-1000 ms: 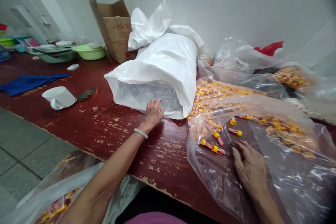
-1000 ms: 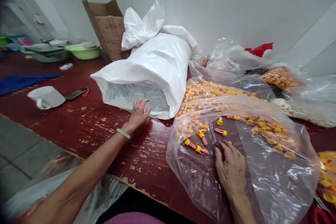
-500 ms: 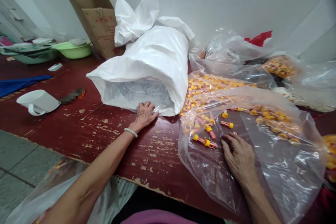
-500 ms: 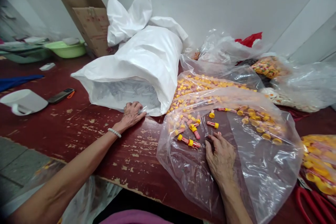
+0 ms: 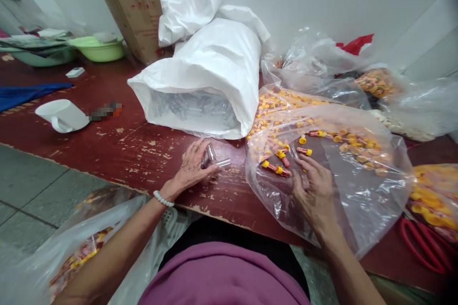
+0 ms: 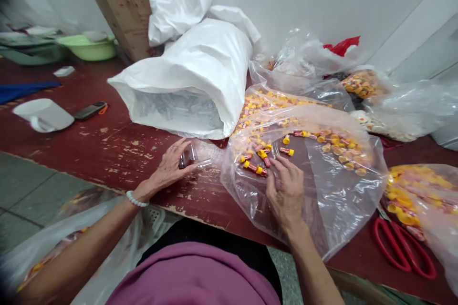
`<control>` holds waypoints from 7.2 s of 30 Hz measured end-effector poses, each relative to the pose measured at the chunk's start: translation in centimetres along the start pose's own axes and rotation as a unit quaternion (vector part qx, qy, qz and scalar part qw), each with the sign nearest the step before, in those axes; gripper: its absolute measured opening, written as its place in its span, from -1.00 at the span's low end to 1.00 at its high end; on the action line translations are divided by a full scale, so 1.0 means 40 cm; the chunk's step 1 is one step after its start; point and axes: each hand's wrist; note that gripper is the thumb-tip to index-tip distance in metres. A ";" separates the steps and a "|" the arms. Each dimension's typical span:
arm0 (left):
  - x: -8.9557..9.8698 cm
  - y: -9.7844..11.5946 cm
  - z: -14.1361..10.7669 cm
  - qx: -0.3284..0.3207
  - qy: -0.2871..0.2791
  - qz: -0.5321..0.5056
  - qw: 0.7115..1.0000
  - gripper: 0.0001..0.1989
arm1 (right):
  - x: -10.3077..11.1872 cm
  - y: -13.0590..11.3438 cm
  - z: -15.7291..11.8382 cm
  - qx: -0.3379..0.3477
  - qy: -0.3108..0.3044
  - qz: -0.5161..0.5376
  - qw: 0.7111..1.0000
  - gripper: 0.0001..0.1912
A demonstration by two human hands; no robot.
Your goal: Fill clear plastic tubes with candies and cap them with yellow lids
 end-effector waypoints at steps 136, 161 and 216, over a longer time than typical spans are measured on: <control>-0.068 0.260 -0.154 0.211 -0.170 -0.641 0.719 -0.67 | 0.024 -0.197 -0.049 -0.109 -0.160 0.341 0.920 -0.90; -0.059 0.278 -0.120 0.276 -0.058 -0.647 0.708 -0.65 | -0.015 0.056 0.017 -0.111 -0.088 0.047 0.989 -0.74; -0.074 0.267 -0.109 0.255 -0.113 -0.509 0.814 -0.74 | -0.104 -0.029 0.010 -0.035 -0.188 0.082 0.978 -0.81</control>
Point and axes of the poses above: each hand's wrist, its own z-axis towards the middle knuckle, its own x-axis out of the back of the hand, y = z × x, and after that the axes turned 7 degrees about -z, right-handed
